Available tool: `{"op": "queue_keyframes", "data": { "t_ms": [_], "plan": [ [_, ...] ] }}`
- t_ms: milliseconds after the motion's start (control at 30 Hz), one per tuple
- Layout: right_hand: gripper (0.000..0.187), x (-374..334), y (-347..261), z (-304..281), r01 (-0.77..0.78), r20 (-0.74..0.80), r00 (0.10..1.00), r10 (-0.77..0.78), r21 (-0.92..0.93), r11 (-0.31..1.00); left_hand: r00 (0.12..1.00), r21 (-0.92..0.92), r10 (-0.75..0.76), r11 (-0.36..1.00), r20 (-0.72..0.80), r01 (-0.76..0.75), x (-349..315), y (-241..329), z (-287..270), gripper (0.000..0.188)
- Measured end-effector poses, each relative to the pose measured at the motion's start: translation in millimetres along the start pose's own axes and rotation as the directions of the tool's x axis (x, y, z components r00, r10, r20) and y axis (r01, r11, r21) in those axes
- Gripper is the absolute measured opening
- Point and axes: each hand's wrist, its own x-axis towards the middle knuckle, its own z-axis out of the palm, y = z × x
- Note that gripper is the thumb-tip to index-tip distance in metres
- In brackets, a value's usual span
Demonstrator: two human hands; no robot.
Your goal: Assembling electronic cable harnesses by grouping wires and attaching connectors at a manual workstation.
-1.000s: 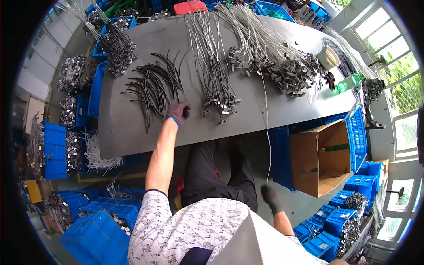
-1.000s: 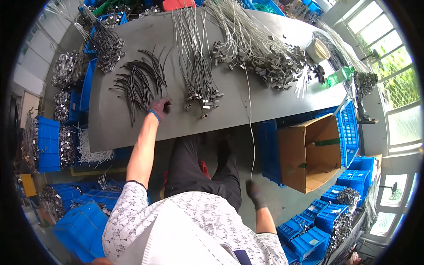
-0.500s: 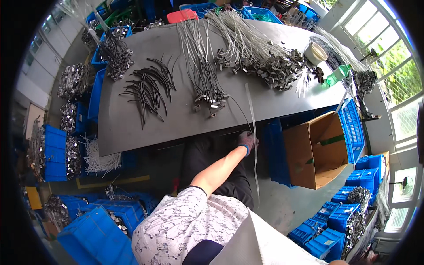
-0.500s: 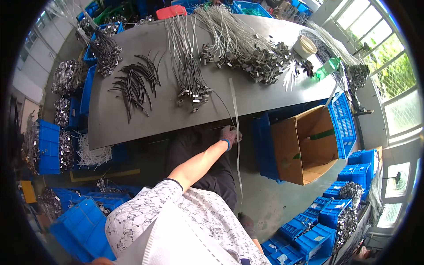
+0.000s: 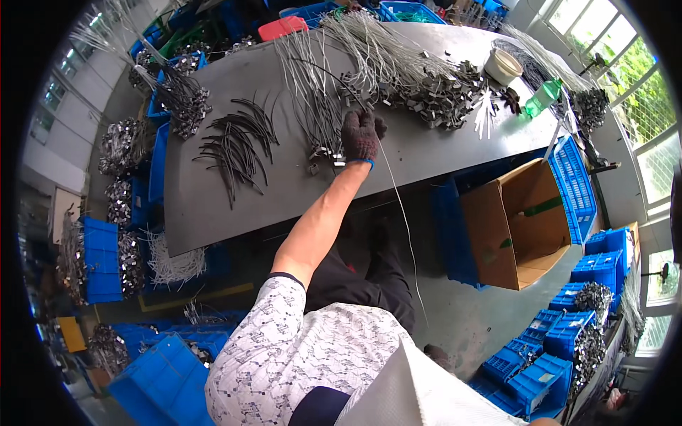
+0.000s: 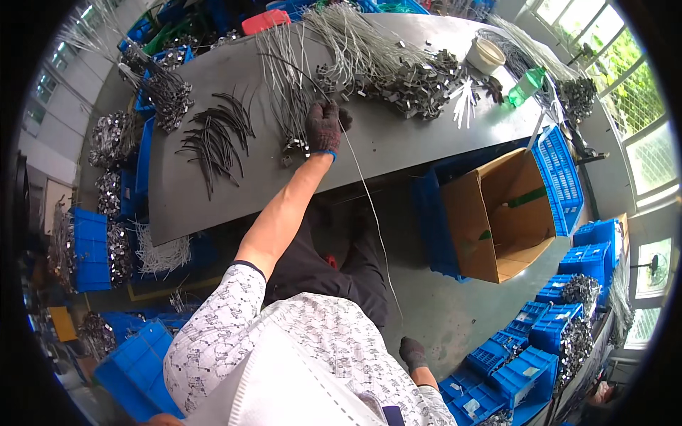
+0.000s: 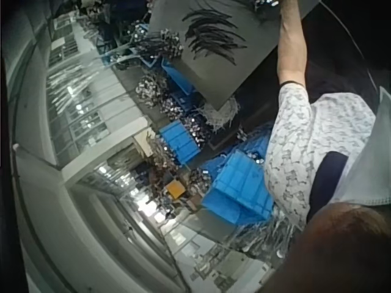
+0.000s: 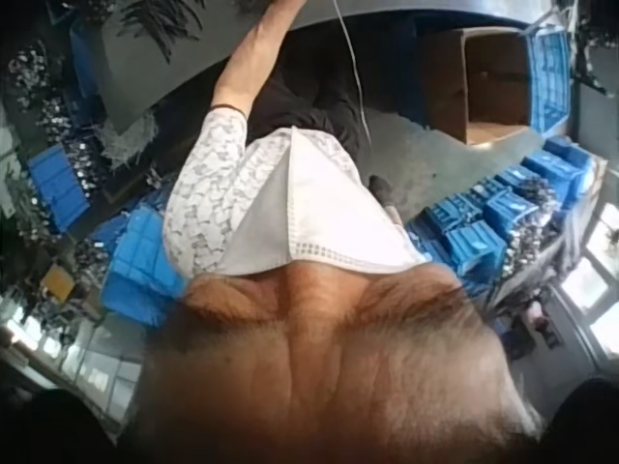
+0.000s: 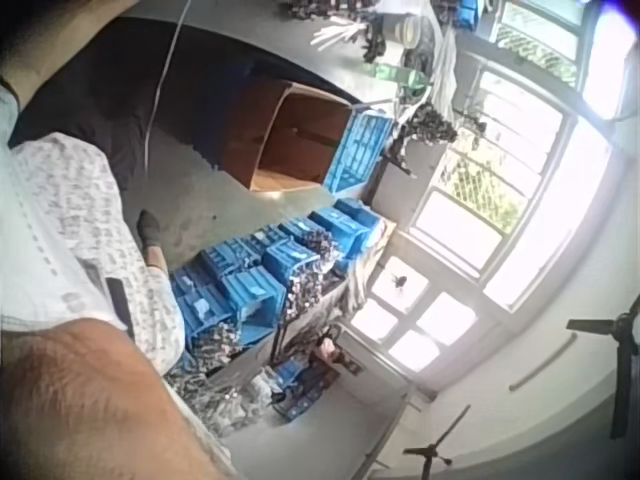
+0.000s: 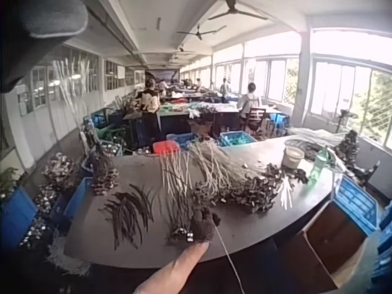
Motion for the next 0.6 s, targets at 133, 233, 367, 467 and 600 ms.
{"op": "queue_keyframes", "data": {
  "t_ms": [133, 233, 367, 467, 600],
  "plan": [
    [0.030, 21.5, -5.4, -3.0, 0.105, -0.013, 0.994, -0.105, 0.021, 0.994, 0.926, 0.051, -0.363, 0.932, 0.104, 0.359, 3.8, -37.6, -33.5, 0.012],
    [0.039, 57.6, -24.1, -30.3, 0.238, -0.169, 0.962, -0.216, 0.122, 0.964, 0.898, 0.592, -0.301, 0.804, 0.321, 0.058, -20.4, -92.3, -88.7, 0.018],
    [0.043, 63.4, -159.5, -175.3, 0.527, -0.635, 0.739, -0.226, 0.334, 0.782, 0.561, 0.282, -0.712, 0.691, 0.421, 0.665, -130.7, -96.6, -74.0, 0.016],
    [0.025, 84.9, -239.2, -251.5, 0.752, -0.875, 0.464, -0.136, 0.308, 0.583, 0.670, 0.230, -0.576, 0.812, 0.469, 0.536, -157.8, -86.9, -70.0, 0.013],
    [0.034, 105.6, -327.5, -312.3, 0.809, -0.824, 0.566, -0.029, 0.547, 0.215, 0.781, 0.394, -0.423, 0.885, 0.458, 0.248, -134.4, -65.7, -89.7, 0.017]
  ]
}}
